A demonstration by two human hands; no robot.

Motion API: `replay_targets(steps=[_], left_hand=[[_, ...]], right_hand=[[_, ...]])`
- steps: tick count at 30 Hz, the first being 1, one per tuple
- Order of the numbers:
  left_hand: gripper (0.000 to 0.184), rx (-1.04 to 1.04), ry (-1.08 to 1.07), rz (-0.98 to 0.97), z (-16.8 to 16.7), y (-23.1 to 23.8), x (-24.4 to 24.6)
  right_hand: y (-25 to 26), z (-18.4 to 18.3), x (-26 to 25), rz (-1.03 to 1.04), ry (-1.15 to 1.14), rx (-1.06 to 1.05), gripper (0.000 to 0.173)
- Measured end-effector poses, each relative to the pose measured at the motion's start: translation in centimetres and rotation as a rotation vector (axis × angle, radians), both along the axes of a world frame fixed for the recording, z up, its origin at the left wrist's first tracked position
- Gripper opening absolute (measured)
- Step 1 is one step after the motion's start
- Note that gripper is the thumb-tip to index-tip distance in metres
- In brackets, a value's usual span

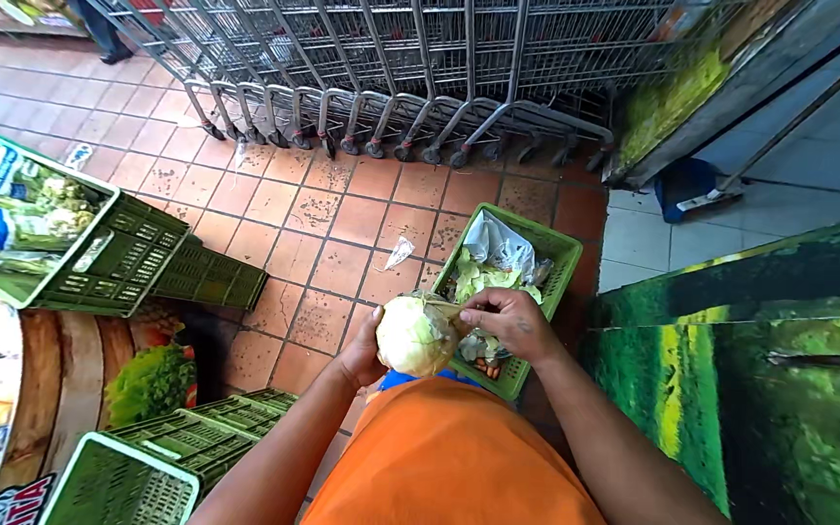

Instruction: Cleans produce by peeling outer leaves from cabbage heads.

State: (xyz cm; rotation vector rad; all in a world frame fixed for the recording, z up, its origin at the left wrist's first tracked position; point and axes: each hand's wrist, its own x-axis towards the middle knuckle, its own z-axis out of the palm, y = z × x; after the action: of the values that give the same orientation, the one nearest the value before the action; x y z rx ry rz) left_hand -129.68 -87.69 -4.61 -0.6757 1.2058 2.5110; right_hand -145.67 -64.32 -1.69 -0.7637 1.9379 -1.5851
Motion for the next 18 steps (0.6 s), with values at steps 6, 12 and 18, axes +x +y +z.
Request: replay_targets(steps=[6, 12, 18], left_hand=[[0.076, 0.153, 0.077, -0.073, -1.1, -1.5, 0.7], [0.086, 0.375, 0.18, -0.076, -2.2, -2.8, 1.9], [0.091, 0.446, 0.167, -0.071, -3.7, -3.1, 2.6]], right_hand=[[-0.2, -3.0, -1.6, -0.18, -0.479, -0.163, 0.004], [0.1, -5.9, -2.4, -0.313, -0.558, -0.113, 0.005], [0.3, -7.5, -3.7, -0.469, -0.481, -0.069, 0.007]])
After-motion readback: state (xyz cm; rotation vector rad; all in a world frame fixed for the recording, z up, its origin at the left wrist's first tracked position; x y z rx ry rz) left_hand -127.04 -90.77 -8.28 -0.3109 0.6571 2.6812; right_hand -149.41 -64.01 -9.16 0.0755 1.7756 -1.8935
